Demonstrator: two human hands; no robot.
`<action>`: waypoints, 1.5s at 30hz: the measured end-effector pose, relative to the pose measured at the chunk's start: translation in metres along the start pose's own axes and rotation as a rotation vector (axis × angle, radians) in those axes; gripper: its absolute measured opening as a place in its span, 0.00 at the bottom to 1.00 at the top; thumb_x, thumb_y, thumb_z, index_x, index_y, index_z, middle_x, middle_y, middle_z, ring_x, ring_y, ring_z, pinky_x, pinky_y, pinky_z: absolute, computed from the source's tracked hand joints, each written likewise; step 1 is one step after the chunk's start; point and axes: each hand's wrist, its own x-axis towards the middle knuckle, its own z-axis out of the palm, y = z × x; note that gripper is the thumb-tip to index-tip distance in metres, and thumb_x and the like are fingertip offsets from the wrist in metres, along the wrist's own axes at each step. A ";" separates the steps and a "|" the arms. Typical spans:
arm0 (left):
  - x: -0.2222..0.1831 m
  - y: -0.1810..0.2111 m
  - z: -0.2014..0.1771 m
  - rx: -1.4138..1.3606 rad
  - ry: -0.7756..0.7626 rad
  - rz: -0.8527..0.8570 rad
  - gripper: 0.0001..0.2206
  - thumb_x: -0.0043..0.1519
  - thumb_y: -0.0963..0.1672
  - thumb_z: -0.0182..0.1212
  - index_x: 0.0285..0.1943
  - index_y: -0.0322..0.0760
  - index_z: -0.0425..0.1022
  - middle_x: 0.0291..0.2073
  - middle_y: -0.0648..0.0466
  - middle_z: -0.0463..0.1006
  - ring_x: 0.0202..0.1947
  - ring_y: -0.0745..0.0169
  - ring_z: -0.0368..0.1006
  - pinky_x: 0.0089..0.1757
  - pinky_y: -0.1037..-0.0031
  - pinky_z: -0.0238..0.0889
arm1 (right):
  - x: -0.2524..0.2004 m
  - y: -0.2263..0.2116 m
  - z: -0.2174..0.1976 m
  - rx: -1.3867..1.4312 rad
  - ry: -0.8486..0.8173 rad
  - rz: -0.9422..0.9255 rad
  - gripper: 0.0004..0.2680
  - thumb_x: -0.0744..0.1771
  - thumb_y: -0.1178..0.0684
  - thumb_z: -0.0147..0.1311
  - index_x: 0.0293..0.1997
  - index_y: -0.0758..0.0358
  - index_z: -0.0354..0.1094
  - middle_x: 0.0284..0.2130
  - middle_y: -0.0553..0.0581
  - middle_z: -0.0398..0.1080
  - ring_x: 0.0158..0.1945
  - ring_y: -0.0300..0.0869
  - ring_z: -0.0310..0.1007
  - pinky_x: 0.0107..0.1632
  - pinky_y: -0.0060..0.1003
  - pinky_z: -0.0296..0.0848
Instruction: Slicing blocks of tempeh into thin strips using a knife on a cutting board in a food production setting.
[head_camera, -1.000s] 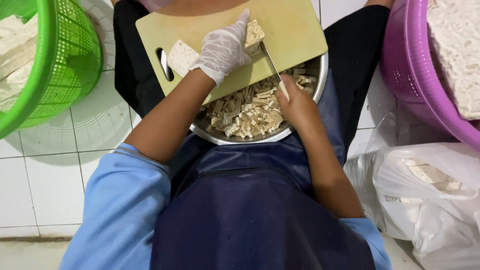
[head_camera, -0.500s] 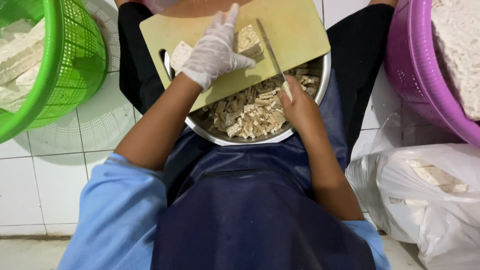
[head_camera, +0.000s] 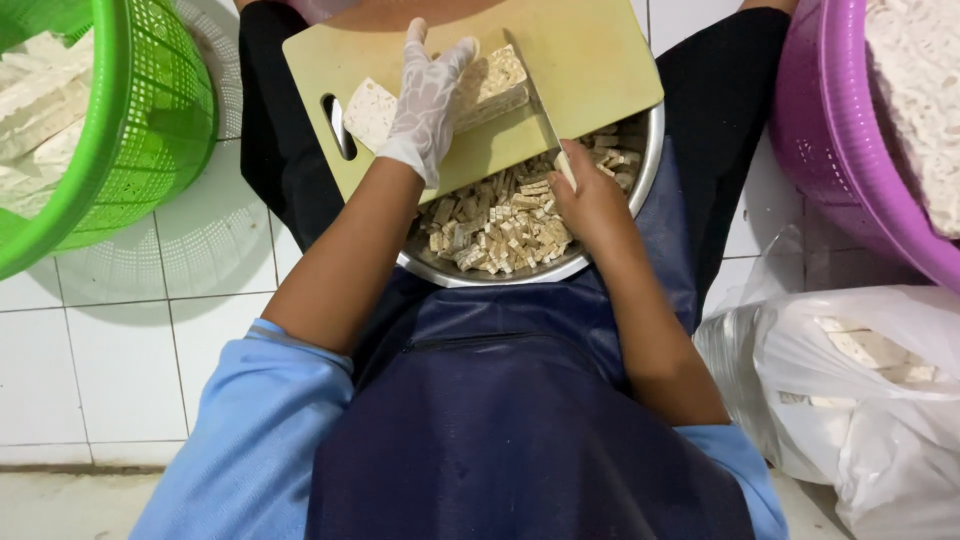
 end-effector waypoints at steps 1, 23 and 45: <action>-0.006 0.009 0.004 0.002 0.003 -0.002 0.43 0.52 0.52 0.60 0.70 0.42 0.32 0.65 0.36 0.54 0.67 0.47 0.47 0.61 0.55 0.37 | -0.004 -0.006 -0.002 0.002 -0.004 0.000 0.17 0.65 0.48 0.41 0.61 0.54 0.54 0.44 0.67 0.69 0.45 0.60 0.68 0.42 0.47 0.65; -0.043 0.057 0.016 1.128 -0.319 0.216 0.39 0.51 0.51 0.68 0.66 0.39 0.46 0.61 0.36 0.55 0.61 0.38 0.49 0.56 0.51 0.44 | -0.013 -0.014 -0.005 -0.133 0.111 -0.098 0.15 0.67 0.52 0.41 0.61 0.57 0.52 0.30 0.66 0.70 0.30 0.60 0.69 0.29 0.51 0.62; 0.038 -0.012 0.035 1.639 -0.396 0.109 0.14 0.57 0.41 0.58 0.49 0.30 0.63 0.31 0.51 0.70 0.28 0.59 0.70 0.30 0.70 0.71 | 0.010 -0.044 0.011 -0.332 0.099 -0.158 0.09 0.69 0.54 0.37 0.52 0.68 0.49 0.21 0.63 0.65 0.19 0.55 0.63 0.21 0.48 0.58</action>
